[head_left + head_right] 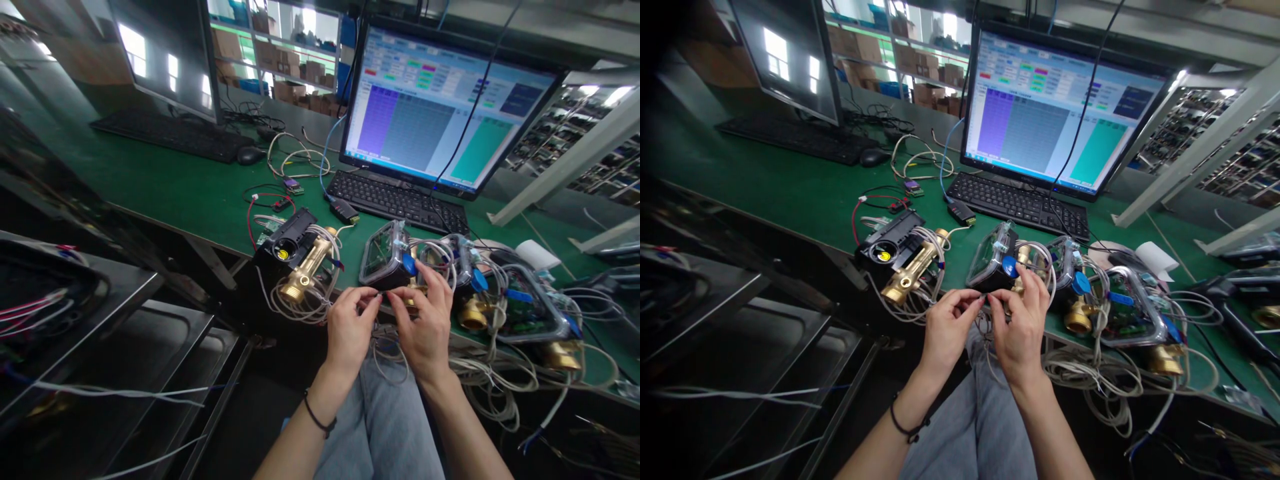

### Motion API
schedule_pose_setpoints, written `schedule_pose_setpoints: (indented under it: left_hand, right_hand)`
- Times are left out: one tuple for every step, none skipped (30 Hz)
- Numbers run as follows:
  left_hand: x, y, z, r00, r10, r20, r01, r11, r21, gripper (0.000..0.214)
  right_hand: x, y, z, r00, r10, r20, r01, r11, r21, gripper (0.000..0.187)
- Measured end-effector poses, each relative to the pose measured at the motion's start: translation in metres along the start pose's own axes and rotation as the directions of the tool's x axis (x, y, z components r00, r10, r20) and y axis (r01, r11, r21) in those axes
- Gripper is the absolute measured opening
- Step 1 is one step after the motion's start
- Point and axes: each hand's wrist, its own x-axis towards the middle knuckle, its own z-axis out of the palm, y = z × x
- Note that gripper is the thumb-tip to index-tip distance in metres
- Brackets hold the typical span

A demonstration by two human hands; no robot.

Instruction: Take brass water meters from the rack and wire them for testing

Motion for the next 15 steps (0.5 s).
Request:
schedule_pose_setpoints:
  left_hand:
    - [0.001,0.000,0.000,1.000,0.000,-0.002,0.000,1.000,-0.005,0.005]
    - [0.001,0.000,0.001,1.000,0.000,-0.007,0.000,1.000,-0.006,0.005]
    - [0.002,0.000,0.001,1.000,-0.001,-0.014,0.001,1.000,-0.005,0.005]
    - [0.002,0.000,0.002,1.000,-0.002,-0.021,0.002,1.000,-0.002,0.005]
    - [0.002,0.000,0.002,1.000,-0.009,-0.027,0.008,1.000,-0.003,0.005]
    - [0.003,0.000,0.003,0.999,-0.020,-0.031,0.020,1.000,-0.010,0.006]
    - [0.003,0.000,0.003,0.999,-0.035,-0.035,0.034,0.999,-0.021,0.006]
    - [0.003,0.000,0.004,0.998,-0.051,-0.039,0.050,0.998,-0.034,0.006]
    - [0.003,0.000,0.005,0.997,-0.067,-0.044,0.065,0.997,-0.048,0.006]
    - [0.002,-0.001,0.006,0.996,-0.081,-0.049,0.078,0.995,-0.060,0.006]
    - [0.002,-0.001,0.007,0.994,-0.091,-0.057,0.087,0.994,-0.070,0.007]
    - [0.003,-0.001,0.008,0.993,-0.098,-0.064,0.093,0.993,-0.077,0.008]
    - [0.003,-0.001,0.010,0.992,-0.105,-0.071,0.099,0.991,-0.085,0.009]
    - [0.003,-0.001,0.011,0.991,-0.111,-0.076,0.103,0.990,-0.093,0.009]
    - [0.003,-0.001,0.013,0.990,-0.116,-0.082,0.107,0.989,-0.099,0.010]
  right_hand:
    - [0.001,0.000,0.000,1.000,0.005,0.002,-0.005,1.000,0.003,0.007]
    - [0.001,0.000,0.000,1.000,0.007,0.005,-0.007,1.000,0.005,0.008]
    - [0.002,0.000,0.000,1.000,0.008,0.009,-0.008,1.000,0.005,0.008]
    - [0.002,0.000,0.000,1.000,0.006,0.013,-0.006,1.000,0.003,0.008]
    - [0.003,0.000,0.001,1.000,0.005,0.017,-0.005,1.000,-0.001,0.008]
    - [0.003,0.000,0.001,1.000,0.004,0.018,-0.004,1.000,-0.005,0.008]
    - [0.004,0.000,0.001,1.000,0.001,0.017,-0.001,1.000,-0.010,0.008]
    - [0.004,0.000,0.002,1.000,-0.003,0.013,0.003,1.000,-0.015,0.008]
    - [0.005,0.001,0.002,1.000,-0.010,0.008,0.010,1.000,-0.019,0.008]
    - [0.006,0.001,0.002,1.000,-0.019,0.001,0.020,1.000,-0.023,0.008]
    - [0.006,0.001,0.002,1.000,-0.030,-0.005,0.030,0.999,-0.027,0.008]
    - [0.007,0.001,0.003,0.999,-0.042,-0.011,0.042,0.999,-0.031,0.007]
    - [0.008,0.002,0.003,0.998,-0.054,-0.016,0.053,0.998,-0.035,0.007]
    - [0.009,0.002,0.003,0.998,-0.065,-0.019,0.064,0.997,-0.041,0.007]
    - [0.010,0.002,0.004,0.997,-0.076,-0.022,0.074,0.996,-0.048,0.007]
